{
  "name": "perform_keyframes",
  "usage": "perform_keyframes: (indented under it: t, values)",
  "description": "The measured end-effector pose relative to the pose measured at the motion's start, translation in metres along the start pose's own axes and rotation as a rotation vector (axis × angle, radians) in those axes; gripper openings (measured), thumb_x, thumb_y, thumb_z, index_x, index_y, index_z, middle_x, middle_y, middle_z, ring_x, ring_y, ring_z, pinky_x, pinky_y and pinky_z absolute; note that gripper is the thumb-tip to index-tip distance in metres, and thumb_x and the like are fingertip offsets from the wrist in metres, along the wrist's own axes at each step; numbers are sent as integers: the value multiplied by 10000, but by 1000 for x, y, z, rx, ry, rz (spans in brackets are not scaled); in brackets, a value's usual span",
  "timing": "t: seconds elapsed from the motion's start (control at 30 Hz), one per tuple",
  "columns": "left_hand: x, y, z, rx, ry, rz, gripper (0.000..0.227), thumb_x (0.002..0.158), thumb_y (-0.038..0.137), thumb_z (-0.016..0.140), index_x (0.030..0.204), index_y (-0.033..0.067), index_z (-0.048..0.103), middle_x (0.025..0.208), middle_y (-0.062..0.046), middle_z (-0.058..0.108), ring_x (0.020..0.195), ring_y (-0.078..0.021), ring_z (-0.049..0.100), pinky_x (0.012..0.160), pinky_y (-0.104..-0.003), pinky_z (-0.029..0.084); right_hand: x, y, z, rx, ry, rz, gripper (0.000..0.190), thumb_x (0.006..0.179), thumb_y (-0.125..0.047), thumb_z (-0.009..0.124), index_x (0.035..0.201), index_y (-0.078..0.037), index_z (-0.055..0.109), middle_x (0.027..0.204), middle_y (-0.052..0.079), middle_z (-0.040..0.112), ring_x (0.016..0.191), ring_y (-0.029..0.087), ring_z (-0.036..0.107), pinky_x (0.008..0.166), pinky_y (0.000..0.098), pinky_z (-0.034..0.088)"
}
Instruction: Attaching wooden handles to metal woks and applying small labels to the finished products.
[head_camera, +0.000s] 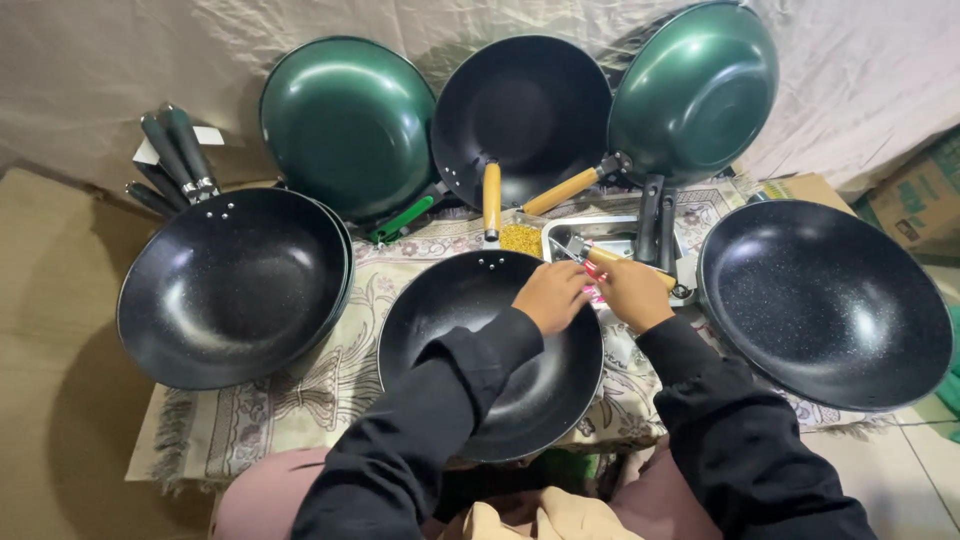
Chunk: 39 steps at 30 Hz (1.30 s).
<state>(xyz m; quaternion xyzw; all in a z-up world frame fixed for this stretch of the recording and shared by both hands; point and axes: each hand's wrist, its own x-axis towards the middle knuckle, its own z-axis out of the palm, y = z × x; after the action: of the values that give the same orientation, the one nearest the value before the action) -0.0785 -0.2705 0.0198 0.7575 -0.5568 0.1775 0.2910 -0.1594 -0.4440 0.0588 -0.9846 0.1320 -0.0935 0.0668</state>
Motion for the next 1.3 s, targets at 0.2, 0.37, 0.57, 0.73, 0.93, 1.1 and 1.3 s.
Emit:
perform_keyframes:
  t: [0.2,0.37,0.57,0.73,0.93,1.1,1.3]
  values:
    - [-12,8,7,144,-133,-78,409,1028,530,477,1182,180,621,1243,-64,629,1362,-264,502,1153,-665,279,-3,-10,-12,125,-258,-130,295,816,-138,680,1095,-186,763,979,133,778,1043,373,733,916,504,581]
    - [-13,-6,13,114,-44,12,357,1019,464,502,894,185,688,864,-41,649,953,-261,634,1081,-566,380,-9,-10,-12,133,-274,-243,216,762,-196,778,974,-239,773,950,51,758,1034,316,723,888,447,589]
    - [-18,-5,-6,-89,-35,62,271,894,332,633,730,124,688,702,-78,620,734,-263,575,823,-391,481,-10,-11,-14,87,-284,-262,202,803,-286,793,1005,-274,782,952,38,750,1011,296,722,874,426,597]
    - [-22,2,-8,-207,-85,42,223,817,335,686,698,147,691,691,-56,636,738,-243,583,834,-358,488,-4,-4,1,59,-268,-254,187,805,-299,789,991,-278,779,923,24,746,985,284,728,847,427,602]
    - [-36,12,-7,-356,-134,103,175,756,300,727,669,153,686,677,-64,664,736,-270,640,972,-409,468,1,2,8,58,-200,-218,185,836,-295,754,1018,-262,764,921,28,739,983,285,730,845,425,596]
    - [-50,38,-32,-493,-282,96,166,702,279,774,665,141,689,674,-76,694,764,-312,694,1097,-498,423,1,0,2,56,-185,-192,214,847,-302,734,1053,-252,761,924,48,736,981,299,732,855,441,597]
    - [-46,42,-51,-650,-284,-49,68,791,256,771,770,213,722,725,36,717,794,-199,717,970,-378,533,2,-1,2,68,-175,-186,230,850,-313,711,1062,-237,759,965,72,737,991,324,730,861,478,597]
